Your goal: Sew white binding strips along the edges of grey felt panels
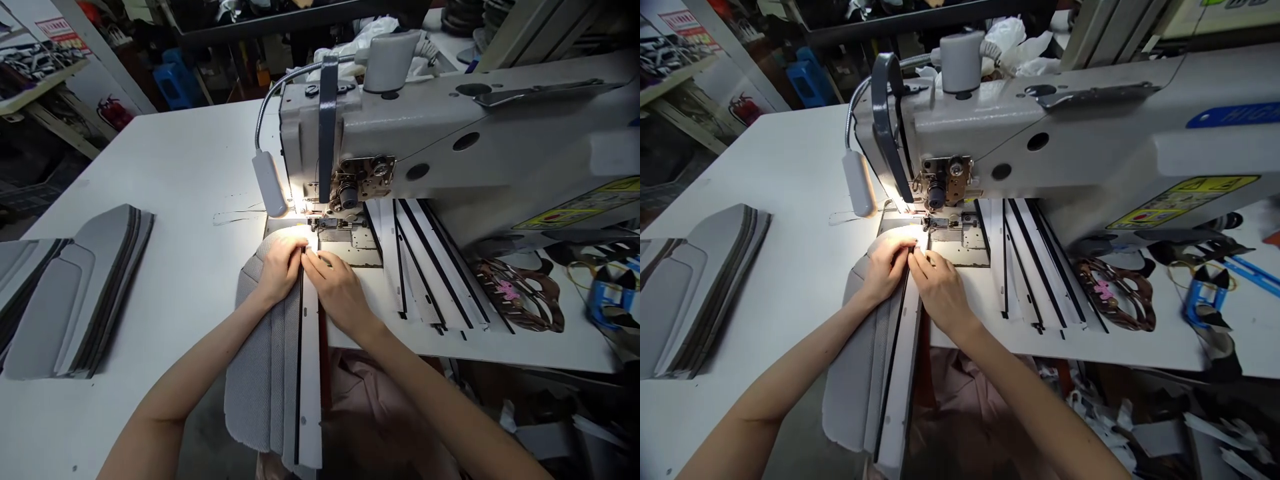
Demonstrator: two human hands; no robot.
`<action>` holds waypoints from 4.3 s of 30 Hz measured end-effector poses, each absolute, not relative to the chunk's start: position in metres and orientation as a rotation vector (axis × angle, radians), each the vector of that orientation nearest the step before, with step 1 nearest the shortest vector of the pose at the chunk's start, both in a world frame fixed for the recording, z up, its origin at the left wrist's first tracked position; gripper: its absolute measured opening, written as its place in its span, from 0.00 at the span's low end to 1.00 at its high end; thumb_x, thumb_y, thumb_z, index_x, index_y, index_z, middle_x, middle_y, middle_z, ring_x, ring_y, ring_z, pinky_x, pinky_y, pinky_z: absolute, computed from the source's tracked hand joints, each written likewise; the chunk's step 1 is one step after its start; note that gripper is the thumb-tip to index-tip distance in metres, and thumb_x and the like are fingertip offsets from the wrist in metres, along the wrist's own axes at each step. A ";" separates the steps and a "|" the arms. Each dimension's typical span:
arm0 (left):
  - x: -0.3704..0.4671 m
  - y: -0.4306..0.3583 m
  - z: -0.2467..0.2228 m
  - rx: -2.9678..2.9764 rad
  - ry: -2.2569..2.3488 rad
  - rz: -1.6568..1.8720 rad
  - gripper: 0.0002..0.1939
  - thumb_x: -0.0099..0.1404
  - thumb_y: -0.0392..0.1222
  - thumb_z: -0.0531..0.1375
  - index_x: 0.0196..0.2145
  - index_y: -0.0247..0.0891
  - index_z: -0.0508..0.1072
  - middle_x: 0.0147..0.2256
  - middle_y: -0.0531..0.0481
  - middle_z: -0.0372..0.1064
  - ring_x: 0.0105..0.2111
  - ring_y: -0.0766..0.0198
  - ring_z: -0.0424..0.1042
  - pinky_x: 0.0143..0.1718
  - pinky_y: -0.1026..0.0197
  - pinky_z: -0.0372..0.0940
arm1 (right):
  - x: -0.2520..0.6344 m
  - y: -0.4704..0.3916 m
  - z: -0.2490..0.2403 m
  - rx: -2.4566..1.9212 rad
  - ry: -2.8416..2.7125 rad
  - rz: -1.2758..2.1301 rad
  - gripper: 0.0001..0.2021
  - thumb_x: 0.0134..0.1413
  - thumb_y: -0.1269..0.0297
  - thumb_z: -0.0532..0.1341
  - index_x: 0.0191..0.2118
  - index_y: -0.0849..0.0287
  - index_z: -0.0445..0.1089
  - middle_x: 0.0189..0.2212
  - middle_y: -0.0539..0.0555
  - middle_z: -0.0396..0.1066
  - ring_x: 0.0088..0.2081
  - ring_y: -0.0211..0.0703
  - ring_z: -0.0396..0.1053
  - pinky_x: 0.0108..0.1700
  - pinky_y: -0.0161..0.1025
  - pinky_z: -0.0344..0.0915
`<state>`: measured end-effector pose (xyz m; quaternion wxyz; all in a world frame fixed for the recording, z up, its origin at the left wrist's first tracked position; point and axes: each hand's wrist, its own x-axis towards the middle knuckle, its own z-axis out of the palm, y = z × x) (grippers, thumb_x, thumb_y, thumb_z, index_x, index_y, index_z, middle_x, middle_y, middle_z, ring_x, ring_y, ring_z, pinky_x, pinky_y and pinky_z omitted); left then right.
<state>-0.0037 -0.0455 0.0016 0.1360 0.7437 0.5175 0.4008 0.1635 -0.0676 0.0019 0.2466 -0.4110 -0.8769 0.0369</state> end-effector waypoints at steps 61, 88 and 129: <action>0.010 -0.026 0.009 2.642 1.593 0.553 0.13 0.74 0.38 0.48 0.48 0.37 0.71 0.53 0.40 0.72 0.51 0.51 0.70 0.53 0.46 0.67 | 0.187 -0.203 -0.023 -1.197 -1.786 1.037 0.34 0.56 0.78 0.52 0.69 0.58 0.55 0.29 0.50 0.73 0.24 0.37 0.69 0.30 0.33 0.72; 0.006 -0.076 0.013 2.647 1.463 0.717 0.16 0.71 0.33 0.52 0.53 0.38 0.70 0.52 0.41 0.72 0.50 0.53 0.70 0.51 0.48 0.72 | 0.174 -0.129 0.013 -1.454 -1.932 1.301 0.30 0.55 0.76 0.57 0.65 0.71 0.61 0.21 0.48 0.71 0.22 0.39 0.69 0.32 0.36 0.69; -0.001 -0.040 0.006 2.812 1.387 0.748 0.14 0.71 0.34 0.53 0.52 0.35 0.71 0.49 0.40 0.74 0.48 0.54 0.71 0.50 0.50 0.71 | 0.167 -0.075 0.023 -1.501 -1.779 1.438 0.43 0.56 0.77 0.62 0.72 0.65 0.39 0.21 0.43 0.70 0.22 0.41 0.71 0.32 0.38 0.70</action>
